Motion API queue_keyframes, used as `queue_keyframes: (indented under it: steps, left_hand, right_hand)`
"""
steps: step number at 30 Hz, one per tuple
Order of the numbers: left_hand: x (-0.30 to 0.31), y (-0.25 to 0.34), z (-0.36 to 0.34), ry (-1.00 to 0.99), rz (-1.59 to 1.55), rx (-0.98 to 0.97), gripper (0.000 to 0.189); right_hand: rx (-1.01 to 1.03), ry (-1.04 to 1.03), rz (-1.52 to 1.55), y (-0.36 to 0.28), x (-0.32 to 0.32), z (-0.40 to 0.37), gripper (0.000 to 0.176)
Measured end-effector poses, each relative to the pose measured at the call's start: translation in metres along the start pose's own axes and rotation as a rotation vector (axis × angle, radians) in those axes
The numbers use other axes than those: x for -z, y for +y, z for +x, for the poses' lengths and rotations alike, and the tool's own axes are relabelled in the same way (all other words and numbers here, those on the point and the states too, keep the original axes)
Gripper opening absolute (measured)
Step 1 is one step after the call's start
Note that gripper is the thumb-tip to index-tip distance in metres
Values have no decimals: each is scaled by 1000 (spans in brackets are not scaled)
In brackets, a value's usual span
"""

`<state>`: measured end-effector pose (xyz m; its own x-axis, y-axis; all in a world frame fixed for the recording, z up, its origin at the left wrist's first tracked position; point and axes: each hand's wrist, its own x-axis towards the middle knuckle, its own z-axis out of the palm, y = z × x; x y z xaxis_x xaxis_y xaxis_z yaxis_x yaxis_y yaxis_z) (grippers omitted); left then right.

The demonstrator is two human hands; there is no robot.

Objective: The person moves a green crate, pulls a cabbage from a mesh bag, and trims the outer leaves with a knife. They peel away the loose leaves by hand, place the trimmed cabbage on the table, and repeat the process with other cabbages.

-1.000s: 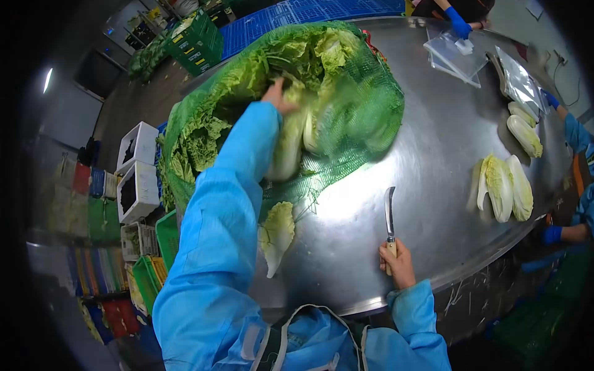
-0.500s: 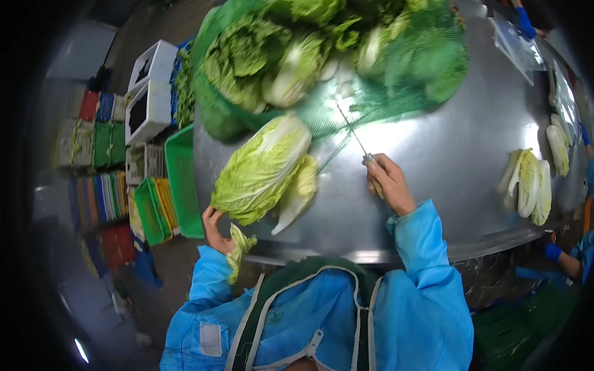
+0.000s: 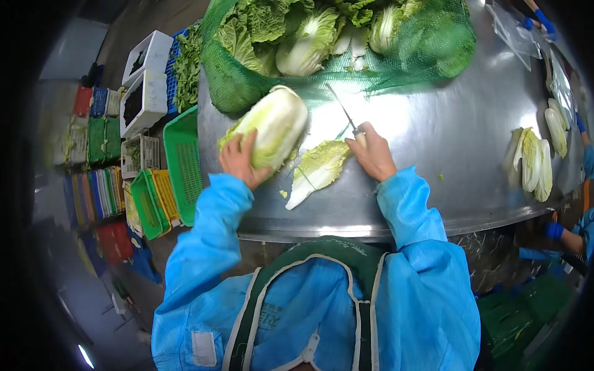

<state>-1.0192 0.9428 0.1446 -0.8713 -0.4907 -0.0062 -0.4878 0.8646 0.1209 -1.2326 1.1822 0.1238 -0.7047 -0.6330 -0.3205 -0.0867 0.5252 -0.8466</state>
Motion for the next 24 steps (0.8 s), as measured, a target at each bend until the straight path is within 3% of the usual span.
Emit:
queue_keyframes:
  steps: [4,5,8,9,12,14,16,20,24]
  left_hand:
    - [38,25,12,144,-40,-74,99]
    - [51,23,33,164,-57,-14,103]
    - [8,3,73,-611,-617,172,109]
    - [-6,-5,67,-535,-667,9,109]
    - [-2,-9,39,-466,-777,-91,108]
    - [15,0,29,-534,-709,-125,106]
    - [17,6,25,-634,-599,-163,105]
    - [12,8,25,-701,-630,-98,105]
    - [6,10,24,-723,-631,-73,104]
  right_hand:
    - [68,1,-47,-1,-18,11,34]
    - [61,-18,-86,2,-21,19,34]
    - [43,-60,-191,5,-27,32,30]
    - [30,-77,-194,-1,-24,32,30]
    - [120,-126,-207,-2,-21,12,27]
    - [216,-129,-206,0,-26,-14,25]
    - [166,-135,-201,9,-37,-34,25]
    - [56,-126,-207,19,-54,-56,25]
    - [85,-110,-163,23,-56,-61,22]
